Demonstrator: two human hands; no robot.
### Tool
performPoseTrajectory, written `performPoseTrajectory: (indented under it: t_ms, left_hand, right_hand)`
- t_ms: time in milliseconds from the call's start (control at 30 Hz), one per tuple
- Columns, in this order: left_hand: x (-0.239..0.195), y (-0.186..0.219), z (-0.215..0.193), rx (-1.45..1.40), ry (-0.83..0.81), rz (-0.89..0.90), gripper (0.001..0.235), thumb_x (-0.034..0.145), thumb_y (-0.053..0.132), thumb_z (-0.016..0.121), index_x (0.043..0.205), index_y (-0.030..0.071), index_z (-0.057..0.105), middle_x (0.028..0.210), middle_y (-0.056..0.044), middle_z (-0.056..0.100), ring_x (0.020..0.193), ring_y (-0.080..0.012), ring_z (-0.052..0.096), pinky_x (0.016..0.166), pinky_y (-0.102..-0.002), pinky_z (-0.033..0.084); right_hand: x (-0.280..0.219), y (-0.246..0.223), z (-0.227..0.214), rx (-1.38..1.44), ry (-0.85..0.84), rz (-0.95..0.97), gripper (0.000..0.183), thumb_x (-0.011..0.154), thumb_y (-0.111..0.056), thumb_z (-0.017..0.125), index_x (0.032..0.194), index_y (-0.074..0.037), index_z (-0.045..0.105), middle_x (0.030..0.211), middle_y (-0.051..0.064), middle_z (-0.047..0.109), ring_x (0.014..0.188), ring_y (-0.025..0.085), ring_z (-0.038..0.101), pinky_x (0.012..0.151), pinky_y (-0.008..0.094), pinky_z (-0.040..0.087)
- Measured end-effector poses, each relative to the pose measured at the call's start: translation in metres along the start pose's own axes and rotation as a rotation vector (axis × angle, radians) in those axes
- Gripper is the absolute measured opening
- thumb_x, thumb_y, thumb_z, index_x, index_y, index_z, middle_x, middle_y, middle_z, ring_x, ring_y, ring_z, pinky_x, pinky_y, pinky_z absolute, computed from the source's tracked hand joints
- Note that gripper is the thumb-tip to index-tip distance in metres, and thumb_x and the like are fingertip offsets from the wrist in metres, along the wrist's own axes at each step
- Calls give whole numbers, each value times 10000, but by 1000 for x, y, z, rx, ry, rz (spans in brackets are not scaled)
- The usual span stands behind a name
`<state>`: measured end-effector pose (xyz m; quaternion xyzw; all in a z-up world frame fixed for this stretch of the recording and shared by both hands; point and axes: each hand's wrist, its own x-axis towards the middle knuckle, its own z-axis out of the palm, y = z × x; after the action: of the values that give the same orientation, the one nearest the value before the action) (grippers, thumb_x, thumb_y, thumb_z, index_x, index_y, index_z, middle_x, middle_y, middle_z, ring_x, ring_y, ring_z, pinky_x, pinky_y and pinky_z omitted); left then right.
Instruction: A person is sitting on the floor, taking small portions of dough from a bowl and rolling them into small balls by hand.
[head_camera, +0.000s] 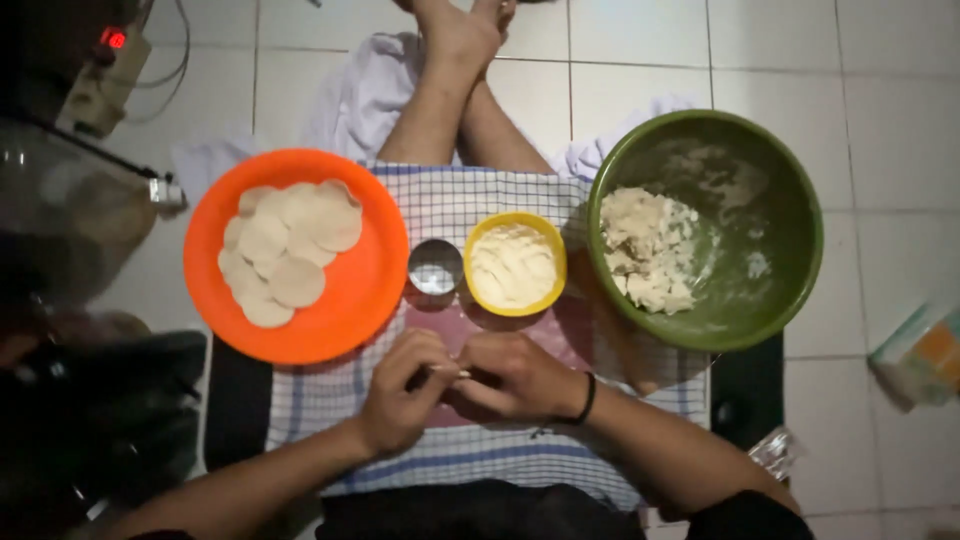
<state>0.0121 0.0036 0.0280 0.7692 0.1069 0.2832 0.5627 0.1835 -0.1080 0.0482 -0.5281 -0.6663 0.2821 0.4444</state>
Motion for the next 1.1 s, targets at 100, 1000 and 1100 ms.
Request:
performPoseTrajectory:
  t_ms: [100,1000,1100]
  left_hand:
    - [-2,-7,-3,-52,16,-82,88,898,25,643,826,56,603,915,-53,602,826,-190,552,745,-281,490]
    - [7,9,-5,-123,51,-118,144,937,82,733,804,28,716,739,-149,728,641,-262,712,602,-368,589]
    - [4,7,0,-290,82,-250,158,959,61,709,813,1,704,691,-141,715,565,-172,680,493,-335,613]
  right_hand:
    - [2,-5,-3,30,6,52,83,886,-75,690,865,-29,624,786,76,632,656,223,585,628,327,498]
    - [-7,4,10,21,134,102,152,1003,-134,652,889,-41,690,738,136,724,673,325,732,659,417,589]
    - [-13,12,13,18,152,86,158,1008,-145,653,881,-63,700,738,100,727,681,297,735,673,392,588]
